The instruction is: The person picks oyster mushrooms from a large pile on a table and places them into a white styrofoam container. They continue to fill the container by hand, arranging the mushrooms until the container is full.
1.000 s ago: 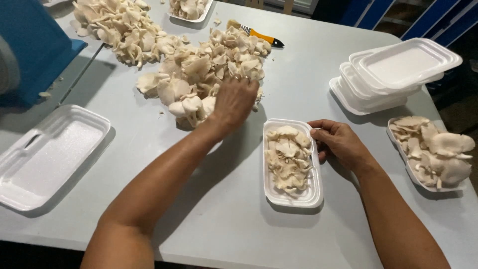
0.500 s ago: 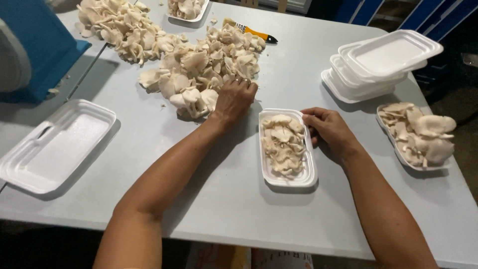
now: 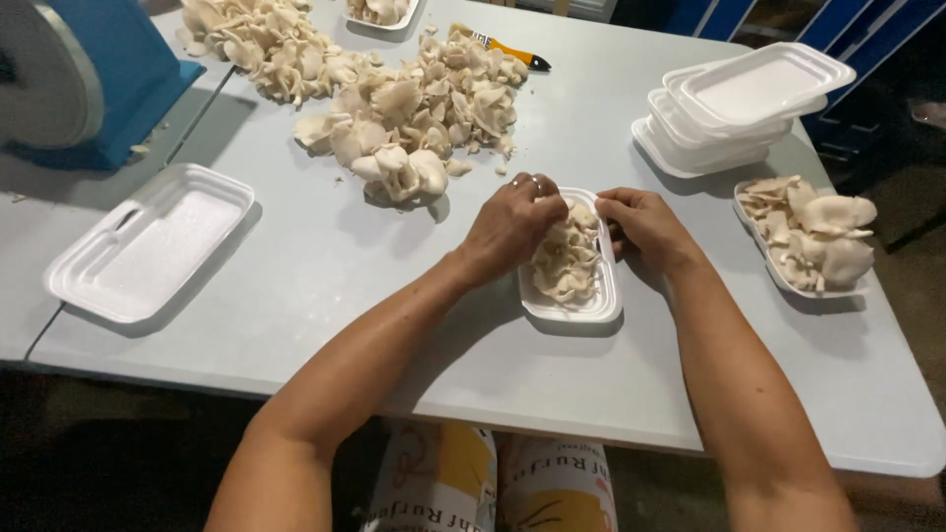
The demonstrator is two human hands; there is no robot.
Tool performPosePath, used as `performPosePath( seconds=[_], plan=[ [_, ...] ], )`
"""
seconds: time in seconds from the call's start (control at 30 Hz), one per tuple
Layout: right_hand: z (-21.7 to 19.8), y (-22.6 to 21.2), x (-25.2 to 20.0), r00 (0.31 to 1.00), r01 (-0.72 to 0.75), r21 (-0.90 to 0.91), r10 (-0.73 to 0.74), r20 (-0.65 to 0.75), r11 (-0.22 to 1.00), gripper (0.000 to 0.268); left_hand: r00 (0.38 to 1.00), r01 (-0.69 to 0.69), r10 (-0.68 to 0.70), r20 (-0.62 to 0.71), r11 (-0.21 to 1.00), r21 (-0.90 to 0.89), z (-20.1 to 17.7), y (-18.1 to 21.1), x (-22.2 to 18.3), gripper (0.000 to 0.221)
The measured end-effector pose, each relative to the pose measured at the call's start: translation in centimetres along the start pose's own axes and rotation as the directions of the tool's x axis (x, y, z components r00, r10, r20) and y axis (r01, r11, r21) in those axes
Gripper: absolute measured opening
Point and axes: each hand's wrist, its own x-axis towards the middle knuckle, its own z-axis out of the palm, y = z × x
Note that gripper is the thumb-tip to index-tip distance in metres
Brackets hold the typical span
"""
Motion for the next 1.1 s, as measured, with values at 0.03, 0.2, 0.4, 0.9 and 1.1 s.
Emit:
performPosePath(
  seconds=[0.03,0.2,0.4,0.9,1.1],
  plan=[
    [0.0,-0.1,0.3,1.0,-0.001,0.001,0.001,-0.001,1.0,0.03,1.0,0.0,0.0,0.001,1.0,-0.001,-0.2,0.1,-0.3,0.003],
    [-1.3,0.7,2.7,0.984,0.021,-0.039,-0.014,0.178,0.999,0.032,0.998,0.043,-0.045,-0.041,0.998,-0.044,0.0,-0.2,-1.4,0.018],
    [-2.1,1.9,3.8,0.979,-0.054,0.038,0.046,0.197,0.998,0.034,0.972,0.188,-0.207,-0.108,0.968,-0.167,-0.5,0.0,-1.5,0.031],
    [-0.9,-0.3,2.1,0.984,-0.081,0.064,0.069,0.167,0.995,0.041,0.85,0.509,-0.513,0.116,0.745,-0.431,-6.0,2.9,0.5,0.033],
    [-1.1,1.4,2.5,0.989,0.025,0.066,-0.034,0.145,0.998,0.042,0.739,0.638,-0.643,0.201,0.572,-0.516,-5.7,3.6,0.6,0.037]
  ],
)
